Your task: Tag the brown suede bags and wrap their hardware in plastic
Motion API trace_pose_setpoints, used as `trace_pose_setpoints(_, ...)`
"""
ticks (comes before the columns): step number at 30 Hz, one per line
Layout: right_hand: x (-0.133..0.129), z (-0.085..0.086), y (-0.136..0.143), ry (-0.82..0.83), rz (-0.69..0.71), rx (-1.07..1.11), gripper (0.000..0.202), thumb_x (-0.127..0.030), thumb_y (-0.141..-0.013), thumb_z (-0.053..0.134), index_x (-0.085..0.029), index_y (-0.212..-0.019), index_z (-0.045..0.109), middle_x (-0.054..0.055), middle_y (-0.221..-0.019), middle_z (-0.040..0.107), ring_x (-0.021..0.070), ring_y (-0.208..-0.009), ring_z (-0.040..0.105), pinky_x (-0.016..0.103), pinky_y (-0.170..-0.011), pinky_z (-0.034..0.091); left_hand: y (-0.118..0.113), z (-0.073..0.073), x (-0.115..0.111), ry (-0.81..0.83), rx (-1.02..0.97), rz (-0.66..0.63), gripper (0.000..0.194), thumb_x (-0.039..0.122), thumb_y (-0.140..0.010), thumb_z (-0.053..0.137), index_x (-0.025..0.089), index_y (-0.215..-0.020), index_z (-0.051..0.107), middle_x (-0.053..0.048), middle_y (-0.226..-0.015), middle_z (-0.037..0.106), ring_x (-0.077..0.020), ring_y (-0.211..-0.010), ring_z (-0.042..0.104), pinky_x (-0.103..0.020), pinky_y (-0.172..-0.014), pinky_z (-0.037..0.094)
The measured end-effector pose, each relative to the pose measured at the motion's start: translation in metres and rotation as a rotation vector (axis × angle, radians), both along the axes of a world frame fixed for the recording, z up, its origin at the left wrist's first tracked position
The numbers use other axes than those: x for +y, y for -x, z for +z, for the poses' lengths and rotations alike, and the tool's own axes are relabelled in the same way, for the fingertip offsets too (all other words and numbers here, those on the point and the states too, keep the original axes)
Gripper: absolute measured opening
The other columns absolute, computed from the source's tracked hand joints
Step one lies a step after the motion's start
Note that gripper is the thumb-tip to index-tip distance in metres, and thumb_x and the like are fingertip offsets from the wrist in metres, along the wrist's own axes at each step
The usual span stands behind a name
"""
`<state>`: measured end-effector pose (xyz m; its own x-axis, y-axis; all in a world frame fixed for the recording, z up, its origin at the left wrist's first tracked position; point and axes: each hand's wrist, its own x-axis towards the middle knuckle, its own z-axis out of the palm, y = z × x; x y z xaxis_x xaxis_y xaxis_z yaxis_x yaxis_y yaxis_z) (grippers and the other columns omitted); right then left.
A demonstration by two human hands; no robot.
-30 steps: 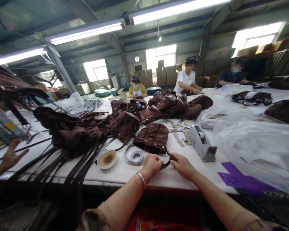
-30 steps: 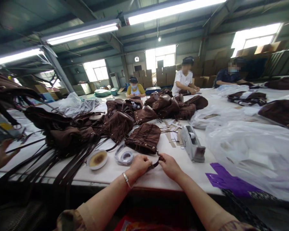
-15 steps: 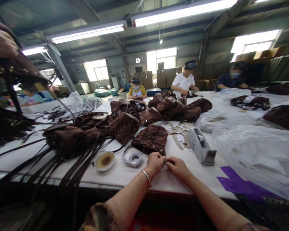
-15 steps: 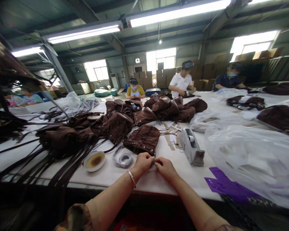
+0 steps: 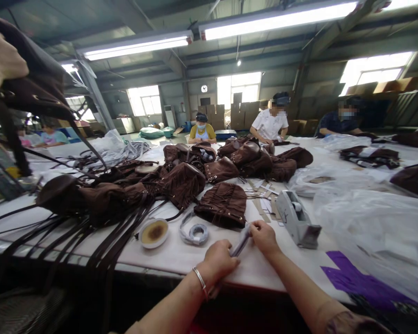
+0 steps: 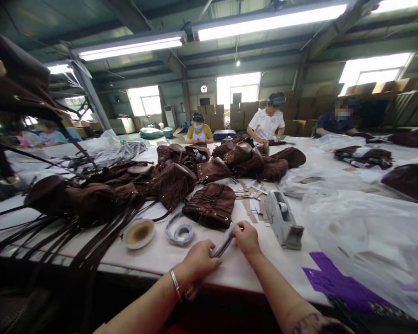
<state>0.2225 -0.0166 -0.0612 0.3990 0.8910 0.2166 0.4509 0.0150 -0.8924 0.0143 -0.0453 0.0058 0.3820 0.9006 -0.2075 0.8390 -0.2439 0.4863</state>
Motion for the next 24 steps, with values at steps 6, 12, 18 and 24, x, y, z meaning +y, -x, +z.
trace_pose_setpoints(6,0.01,-0.005,-0.005,0.084,0.016,0.13,0.014,-0.036,-0.073,0.056,-0.023,-0.07,0.058,-0.001,-0.051,0.058,0.0182,-0.044,0.054,0.03,-0.045,0.041,-0.008,-0.009,-0.014,-0.016,-0.079,0.016,0.028,0.039,-0.072,0.066,0.019,-0.091,0.066,-0.013,-0.094,0.073,-0.0303,-0.087,0.067,-0.035,-0.073,0.047)
trace_pose_setpoints(12,0.003,0.008,-0.014,0.159,0.23,0.359,0.032,-0.046,-0.075,0.06,-0.02,-0.092,0.06,-0.001,-0.066,0.064,0.0142,-0.051,0.056,0.025,-0.046,0.04,-0.03,-0.016,-0.034,0.214,-0.507,0.055,0.008,0.02,-0.073,0.057,0.019,-0.08,0.055,-0.003,-0.07,0.063,-0.0187,-0.064,0.062,-0.028,-0.058,0.046)
trace_pose_setpoints(18,0.004,0.012,-0.011,0.212,0.384,0.457,0.037,-0.045,-0.069,0.071,-0.015,-0.09,0.064,-0.001,-0.065,0.062,0.0109,-0.053,0.053,0.024,-0.052,0.041,-0.024,0.01,-0.033,0.828,-1.089,0.185,0.02,0.027,-0.074,0.063,0.018,-0.084,0.048,0.003,-0.069,0.054,-0.0044,-0.044,0.039,-0.017,-0.041,0.029)
trace_pose_setpoints(24,0.01,0.026,0.01,0.15,0.374,0.428,0.028,-0.044,-0.072,0.066,-0.017,-0.076,0.059,-0.005,-0.056,0.054,0.0082,-0.049,0.045,0.022,-0.049,0.035,-0.005,0.04,-0.019,1.082,-1.345,0.205,0.014,0.022,-0.086,0.061,0.016,-0.089,0.049,0.006,-0.066,0.044,-0.0003,-0.041,0.028,-0.012,-0.04,0.021)
